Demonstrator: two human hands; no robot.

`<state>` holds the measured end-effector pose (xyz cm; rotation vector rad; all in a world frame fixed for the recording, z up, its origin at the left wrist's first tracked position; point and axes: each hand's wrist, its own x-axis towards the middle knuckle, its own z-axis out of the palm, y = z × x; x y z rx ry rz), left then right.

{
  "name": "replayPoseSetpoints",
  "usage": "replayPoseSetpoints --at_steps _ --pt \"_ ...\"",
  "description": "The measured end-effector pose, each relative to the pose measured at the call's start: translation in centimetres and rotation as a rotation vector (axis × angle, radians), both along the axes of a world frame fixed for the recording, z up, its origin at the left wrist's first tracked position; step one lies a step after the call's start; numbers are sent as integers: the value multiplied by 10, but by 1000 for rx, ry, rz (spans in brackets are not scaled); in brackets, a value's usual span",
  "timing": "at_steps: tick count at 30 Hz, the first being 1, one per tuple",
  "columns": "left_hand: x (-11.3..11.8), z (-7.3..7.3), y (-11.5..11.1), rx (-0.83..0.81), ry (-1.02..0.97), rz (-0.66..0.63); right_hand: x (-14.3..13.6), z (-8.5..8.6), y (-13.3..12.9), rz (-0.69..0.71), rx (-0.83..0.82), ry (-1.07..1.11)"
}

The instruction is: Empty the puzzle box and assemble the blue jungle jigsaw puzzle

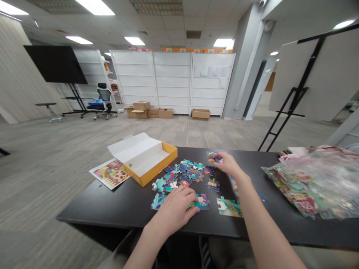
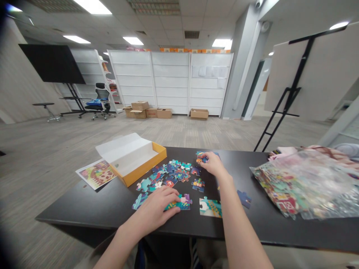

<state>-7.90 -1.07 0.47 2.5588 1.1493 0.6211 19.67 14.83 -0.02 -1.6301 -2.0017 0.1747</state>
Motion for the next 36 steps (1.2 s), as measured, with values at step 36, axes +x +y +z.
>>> replayPoseSetpoints --at_steps 36 --pt "-1 4 -3 -5 54 -2 -33 -9 7 161 -31 233"
